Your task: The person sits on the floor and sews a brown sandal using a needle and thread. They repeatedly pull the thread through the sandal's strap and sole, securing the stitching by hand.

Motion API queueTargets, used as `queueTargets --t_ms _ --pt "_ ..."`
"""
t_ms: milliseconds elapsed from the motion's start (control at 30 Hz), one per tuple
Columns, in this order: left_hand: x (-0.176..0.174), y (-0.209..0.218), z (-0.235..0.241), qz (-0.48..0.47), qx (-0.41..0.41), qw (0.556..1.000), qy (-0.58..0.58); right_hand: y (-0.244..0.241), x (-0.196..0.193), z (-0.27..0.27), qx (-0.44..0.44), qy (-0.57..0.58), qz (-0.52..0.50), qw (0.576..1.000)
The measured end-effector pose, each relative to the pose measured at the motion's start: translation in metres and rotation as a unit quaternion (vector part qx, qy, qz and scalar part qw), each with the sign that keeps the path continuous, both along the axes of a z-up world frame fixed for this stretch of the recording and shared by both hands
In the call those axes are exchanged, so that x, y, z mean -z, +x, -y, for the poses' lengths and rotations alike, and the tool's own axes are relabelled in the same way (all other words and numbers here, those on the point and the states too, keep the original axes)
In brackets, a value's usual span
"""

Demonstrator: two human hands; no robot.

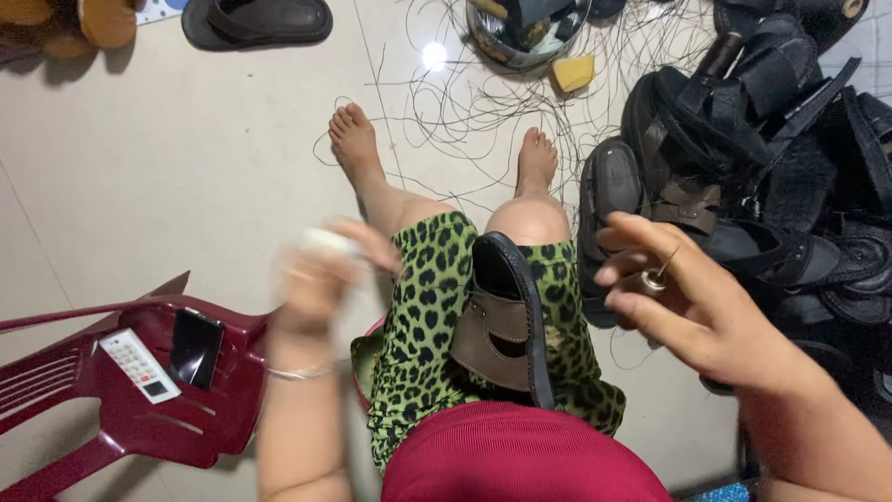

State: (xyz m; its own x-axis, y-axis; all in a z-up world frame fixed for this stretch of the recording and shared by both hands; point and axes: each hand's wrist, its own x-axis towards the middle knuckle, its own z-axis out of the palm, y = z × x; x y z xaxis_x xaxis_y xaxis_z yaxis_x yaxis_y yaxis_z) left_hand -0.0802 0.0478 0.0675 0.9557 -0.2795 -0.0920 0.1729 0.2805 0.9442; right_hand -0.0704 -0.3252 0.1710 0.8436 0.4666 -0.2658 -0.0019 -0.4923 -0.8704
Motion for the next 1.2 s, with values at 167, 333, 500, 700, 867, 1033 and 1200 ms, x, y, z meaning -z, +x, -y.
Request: queueTargets --t_ms 167,333,500,700,867,1033,1200 --pt "0.128 -0.021 -0.127 -0.154 -0.028 0.684 0.713 -0.021 0.034 0.029 -0.109 -0.153 0.047 0.981" --pt "0.069 0.016 -0.026 0.077 -0.106 0.858 0.497 -0.017 0.039 0.012 -0.245 -0.260 0.130 0.925" --pt "0.007 0.045 0.060 0.251 0.135 0.910 0.303 -0.012 0.041 0.007 -0.263 -0.287 0.156 0.908" --pt "0.021 0.058 0.090 0.345 0.236 0.873 0.251 -0.008 0.032 0.001 -0.272 -0.322 0.186 0.887" --pt "0.029 0.058 0.096 0.341 0.210 0.878 0.261 -0.014 0.026 -0.018 -0.286 -0.393 0.239 0.840" --pt "0.027 0.061 0.098 0.322 0.182 0.895 0.249 -0.011 0.046 -0.040 -0.235 -0.326 0.281 0.872" --pt "0.003 0.026 0.093 0.455 -0.009 0.841 0.293 -0.013 0.061 -0.028 -0.164 -0.252 0.196 0.933"
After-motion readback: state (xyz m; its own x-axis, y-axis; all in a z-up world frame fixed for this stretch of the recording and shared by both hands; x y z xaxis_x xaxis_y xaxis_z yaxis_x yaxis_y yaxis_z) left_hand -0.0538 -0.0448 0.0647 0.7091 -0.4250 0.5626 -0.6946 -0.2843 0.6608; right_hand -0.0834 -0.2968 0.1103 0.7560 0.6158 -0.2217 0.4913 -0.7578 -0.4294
